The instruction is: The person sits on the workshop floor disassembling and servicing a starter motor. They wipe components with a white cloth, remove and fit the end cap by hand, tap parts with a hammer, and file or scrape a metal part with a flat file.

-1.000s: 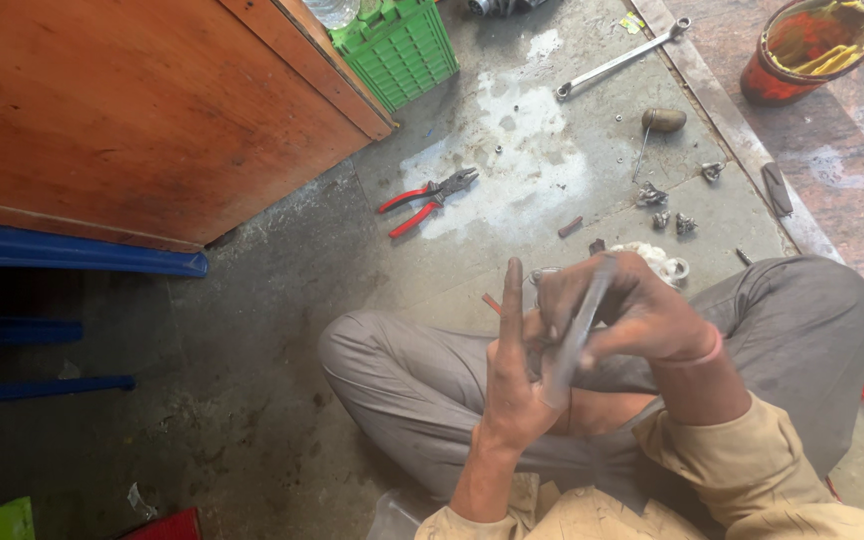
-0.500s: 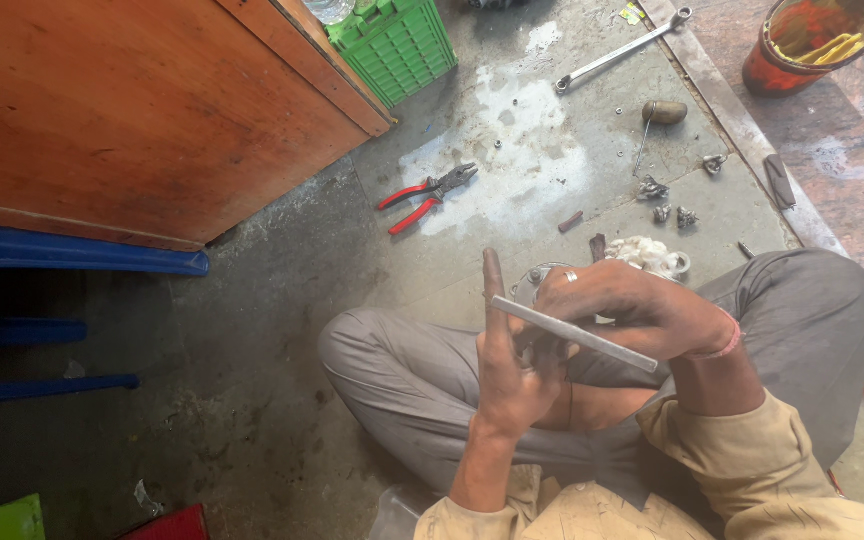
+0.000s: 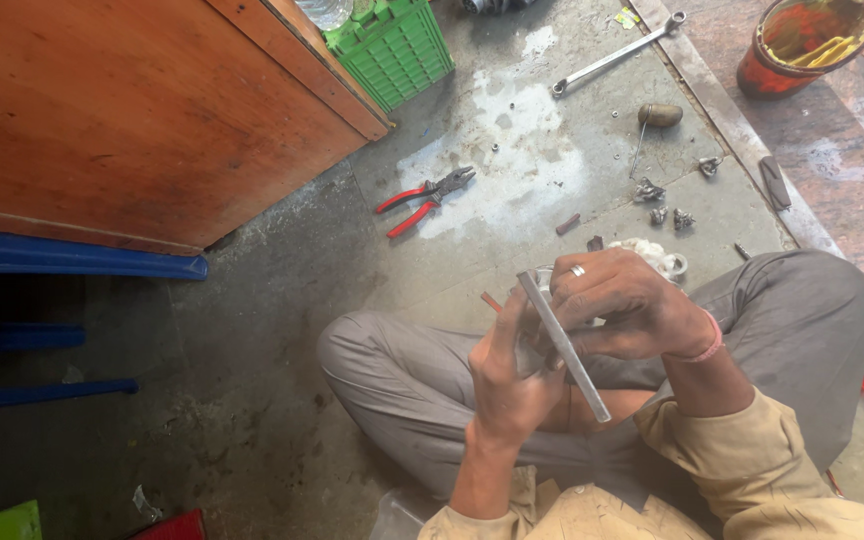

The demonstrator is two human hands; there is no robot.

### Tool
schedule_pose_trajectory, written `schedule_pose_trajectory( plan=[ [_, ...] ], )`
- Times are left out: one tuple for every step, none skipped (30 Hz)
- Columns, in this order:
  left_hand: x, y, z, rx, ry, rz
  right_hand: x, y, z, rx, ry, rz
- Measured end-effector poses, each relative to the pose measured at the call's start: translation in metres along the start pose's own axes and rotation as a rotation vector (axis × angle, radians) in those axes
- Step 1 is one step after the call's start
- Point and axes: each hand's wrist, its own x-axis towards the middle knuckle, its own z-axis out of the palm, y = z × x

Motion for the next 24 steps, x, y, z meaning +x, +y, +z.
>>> schedule_pose_trajectory(
  plan=[
    [-0.002,0.002,0.003,0.002,0.035,0.004,0.000,0.000,0.000,-0.004,-0.005,-0.006],
    [-0.003,0.003,0.005,0.005,0.072,0.009,0.000,0.000,-0.001,-0.007,-0.011,-0.014],
    [-0.003,0.004,0.007,0.007,0.109,0.015,0.000,0.000,-0.001,-0.002,-0.014,-0.023],
    [-0.003,0.005,0.008,0.009,0.104,0.012,0.001,0.000,-0.001,0.003,-0.016,-0.030],
    [-0.004,0.006,0.008,0.010,0.097,0.007,0.001,-0.001,-0.001,0.008,-0.017,-0.034],
    [-0.003,0.007,0.008,0.013,0.090,0.001,0.001,-0.002,-0.001,0.004,-0.009,-0.024],
    [-0.003,0.007,0.007,0.008,0.093,0.023,0.001,-0.002,0.000,0.002,-0.003,-0.017],
    [-0.002,0.006,0.006,0.005,0.095,0.047,0.001,-0.002,0.001,0.000,0.004,-0.013],
    [-0.002,0.005,0.005,0.000,0.093,0.072,0.000,-0.003,0.002,0.005,0.009,-0.007],
    [-0.001,0.004,0.003,0.001,0.065,0.070,0.000,-0.002,0.002,0.008,0.013,0.000],
    [-0.001,0.002,0.001,0.001,0.037,0.067,-0.001,-0.002,0.003,0.011,0.017,0.009],
    [0.000,0.000,-0.001,0.001,0.010,0.065,-0.001,-0.002,0.003,0.003,0.007,0.014],
    [0.001,-0.002,-0.002,-0.020,-0.030,0.049,-0.002,-0.002,0.004,-0.006,-0.002,0.016],
    [0.002,-0.005,-0.004,-0.041,-0.069,0.035,-0.002,-0.001,0.004,-0.015,-0.013,0.017],
    [0.004,-0.007,-0.006,-0.061,-0.107,0.019,-0.002,-0.001,0.005,-0.011,-0.002,0.048],
    [0.005,-0.010,-0.008,-0.055,-0.164,-0.020,-0.001,-0.001,0.005,-0.005,0.009,0.081],
    [0.007,-0.012,-0.011,-0.050,-0.223,-0.058,-0.001,-0.001,0.006,0.000,0.021,0.113],
    [0.009,-0.013,-0.013,-0.045,-0.281,-0.094,0.000,-0.001,0.005,0.026,-0.012,0.109],
    [0.011,-0.014,-0.015,-0.089,-0.274,-0.045,0.000,-0.002,0.002,0.054,-0.047,0.106],
    [0.013,-0.015,-0.017,-0.133,-0.268,0.005,0.001,-0.003,0.000,0.081,-0.081,0.101],
    [0.014,-0.015,-0.018,-0.177,-0.263,0.056,0.002,-0.004,-0.002,0.083,-0.079,0.076],
    [0.015,-0.015,-0.019,-0.213,-0.285,0.065,0.002,-0.006,-0.005,0.085,-0.077,0.052],
    [0.014,-0.014,-0.019,-0.249,-0.307,0.073,0.002,-0.007,-0.006,0.088,-0.076,0.030],
    [0.014,-0.013,-0.019,-0.285,-0.329,0.081,0.002,-0.008,-0.007,0.072,-0.074,0.026]
  ],
)
